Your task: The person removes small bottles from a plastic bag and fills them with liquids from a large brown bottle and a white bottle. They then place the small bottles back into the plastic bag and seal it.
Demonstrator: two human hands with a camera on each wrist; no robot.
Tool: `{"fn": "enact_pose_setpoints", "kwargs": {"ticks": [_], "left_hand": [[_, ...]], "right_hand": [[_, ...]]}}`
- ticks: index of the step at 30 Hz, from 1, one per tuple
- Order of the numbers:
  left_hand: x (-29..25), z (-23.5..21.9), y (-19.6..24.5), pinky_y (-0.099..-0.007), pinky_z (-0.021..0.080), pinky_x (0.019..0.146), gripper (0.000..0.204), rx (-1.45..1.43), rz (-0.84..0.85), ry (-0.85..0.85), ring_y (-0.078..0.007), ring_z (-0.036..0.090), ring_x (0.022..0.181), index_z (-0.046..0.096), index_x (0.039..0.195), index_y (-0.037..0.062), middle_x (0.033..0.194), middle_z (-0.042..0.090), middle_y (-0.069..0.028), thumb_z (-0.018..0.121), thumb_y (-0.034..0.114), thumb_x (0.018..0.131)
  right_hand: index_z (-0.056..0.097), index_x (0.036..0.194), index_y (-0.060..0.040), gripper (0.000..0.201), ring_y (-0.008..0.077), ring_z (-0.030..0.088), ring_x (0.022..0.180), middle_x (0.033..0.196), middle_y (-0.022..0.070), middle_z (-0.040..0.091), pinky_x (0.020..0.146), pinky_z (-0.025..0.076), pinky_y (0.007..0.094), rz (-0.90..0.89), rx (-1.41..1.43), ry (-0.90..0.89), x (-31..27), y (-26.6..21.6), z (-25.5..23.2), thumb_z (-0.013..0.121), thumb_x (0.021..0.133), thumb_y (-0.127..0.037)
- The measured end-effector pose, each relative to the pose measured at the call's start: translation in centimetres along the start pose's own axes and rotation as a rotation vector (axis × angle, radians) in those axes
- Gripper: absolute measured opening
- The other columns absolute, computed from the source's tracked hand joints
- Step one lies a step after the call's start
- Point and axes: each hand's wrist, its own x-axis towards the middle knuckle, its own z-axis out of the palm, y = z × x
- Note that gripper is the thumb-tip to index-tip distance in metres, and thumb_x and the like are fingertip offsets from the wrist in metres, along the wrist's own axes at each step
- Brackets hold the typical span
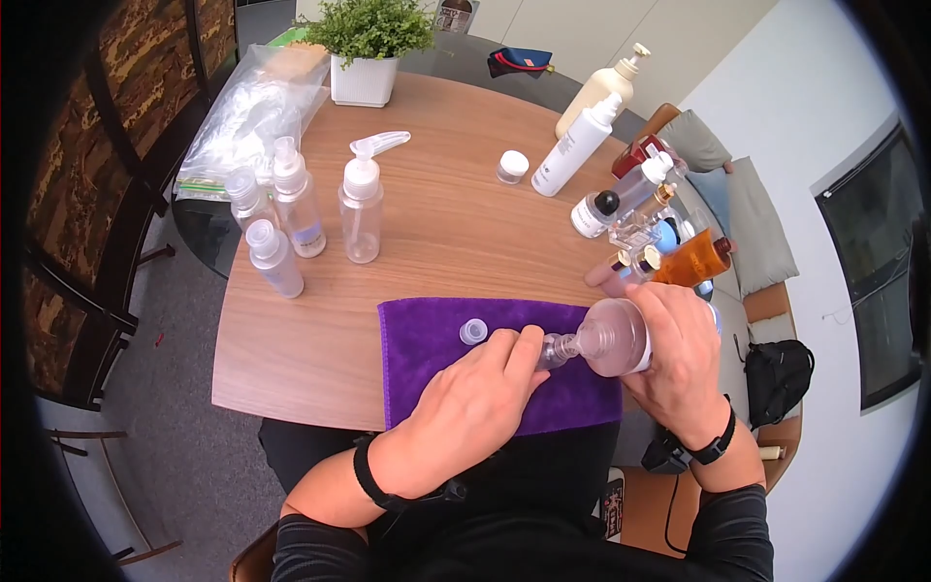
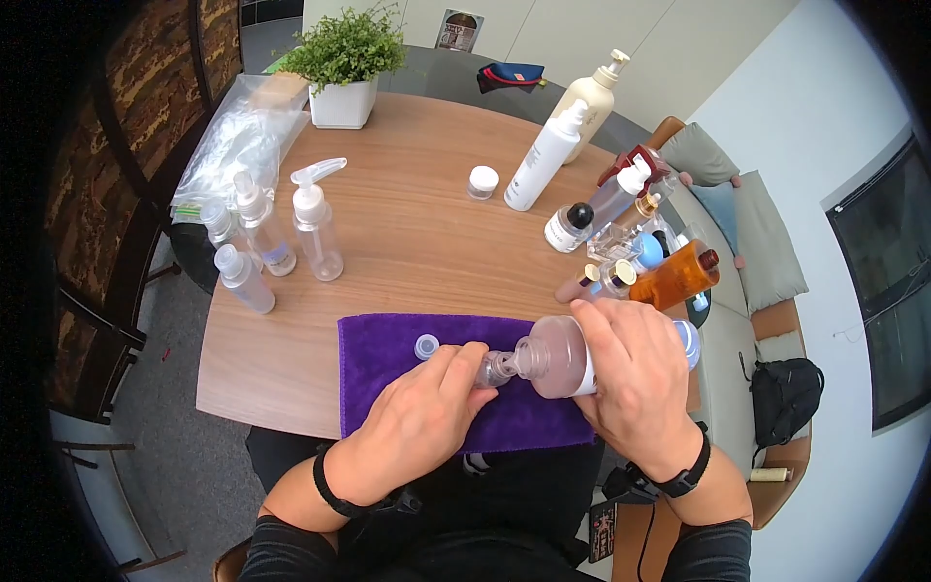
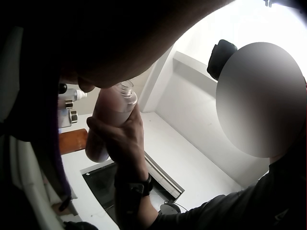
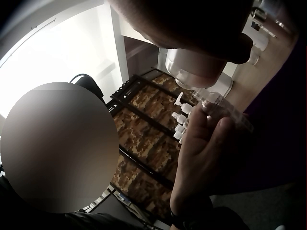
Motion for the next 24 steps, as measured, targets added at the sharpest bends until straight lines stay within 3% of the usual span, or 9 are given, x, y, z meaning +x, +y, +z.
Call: {"fn": "enact_pose_setpoints", "kwargs": {"ticks": [15, 17, 24], "left_hand": [[0.03, -0.05, 0.06, -0.0471, 0.059, 0.071, 0.048, 0.005, -0.001, -0.003, -0.0405, 0.07, 0.087, 0.056, 0.133, -0.0007, 0.103, 0.064, -0.0191, 0.081, 0.008, 0.093], [0.02, -0.07, 0.08, -0.0472, 0.059, 0.071, 0.048, 0.006, -0.003, -0.004, -0.0405, 0.07, 0.088, 0.056, 0.133, -0.0007, 0.103, 0.065, -0.0192, 0.081, 0.008, 0.093], [0.03, -0.13, 0.09, -0.0476, 0.059, 0.071, 0.048, 0.0, -0.004, -0.006, -0.0411, 0.07, 0.088, 0.055, 0.133, -0.0009, 0.104, 0.064, -0.0194, 0.081, 0.007, 0.093]], "right_hand": [[0.061, 0.133, -0.0043, 0.075, 0.0364, 0.072, 0.098, 0.111, 0.0156, 0.073, 0.081, 0.054, 0.0462, -0.006, -0.008, -0.004, 0.15, -0.09, -0.02, 0.099, 0.07, -0.018], [0.065, 0.13, -0.0021, 0.065, 0.0344, 0.069, 0.099, 0.114, 0.0126, 0.072, 0.084, 0.051, 0.0449, 0.012, 0.015, 0.014, 0.1, -0.21, 0.03, 0.092, 0.072, -0.016], [0.064, 0.13, -0.0021, 0.066, 0.0343, 0.069, 0.099, 0.115, 0.0126, 0.073, 0.084, 0.051, 0.045, 0.009, 0.007, 0.012, 0.1, -0.22, -0.04, 0.092, 0.072, -0.015]]}}
